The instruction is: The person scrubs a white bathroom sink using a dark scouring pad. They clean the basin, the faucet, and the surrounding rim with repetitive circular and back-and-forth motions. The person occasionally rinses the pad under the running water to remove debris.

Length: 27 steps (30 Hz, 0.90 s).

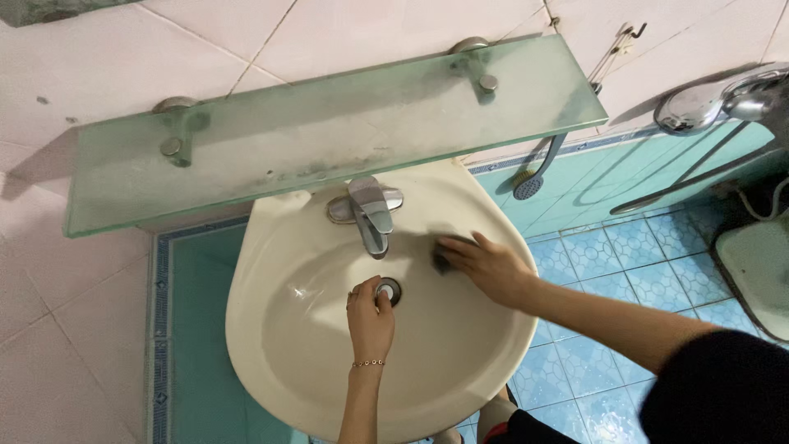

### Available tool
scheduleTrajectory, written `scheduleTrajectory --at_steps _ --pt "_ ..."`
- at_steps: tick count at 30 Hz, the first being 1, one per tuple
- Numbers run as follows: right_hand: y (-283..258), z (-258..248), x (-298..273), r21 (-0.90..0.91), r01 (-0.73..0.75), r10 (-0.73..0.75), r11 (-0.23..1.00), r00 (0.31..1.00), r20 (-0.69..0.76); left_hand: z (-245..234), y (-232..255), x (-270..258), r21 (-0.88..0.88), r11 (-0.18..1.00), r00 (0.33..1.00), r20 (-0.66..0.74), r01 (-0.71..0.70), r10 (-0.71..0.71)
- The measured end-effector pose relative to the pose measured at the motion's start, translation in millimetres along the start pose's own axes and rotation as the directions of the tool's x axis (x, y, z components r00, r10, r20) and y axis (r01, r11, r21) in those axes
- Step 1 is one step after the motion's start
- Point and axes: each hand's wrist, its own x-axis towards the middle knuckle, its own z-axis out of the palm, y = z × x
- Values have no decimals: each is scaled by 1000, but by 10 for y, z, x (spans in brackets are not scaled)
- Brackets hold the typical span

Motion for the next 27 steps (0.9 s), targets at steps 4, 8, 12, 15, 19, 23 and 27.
scheduleTrajectory --at_steps 4,8,12,15,19,23,27 --pt "-456 -39 -421 178 -65 17 982 965 262 28 -3 35 21 997 997 -36 -68 69" --pt "-1065 -244 -436 627 -211 9 750 951 309 155 -175 29 104 987 943 298 119 -145" --pt "-1439 -645 -121 957 -61 -227 284 965 128 236 -627 -133 314 947 884 459 -75 -82" --pt "-1702 -860 339 996 -64 -370 55 926 80 88 -715 -142 455 890 881 411 24 -235" --pt "-2122 -937 1007 995 -96 -380 -28 922 78 -270 -472 -62 586 805 932 235 91 -276" --pt "-2377 -806 1611 987 -110 -232 -114 969 81 -534 -282 -1 567 822 992 72 42 -100" --pt "-2444 -622 1978 977 -99 -38 -190 995 94 -620 -236 49 470 882 991 -99 -30 86"
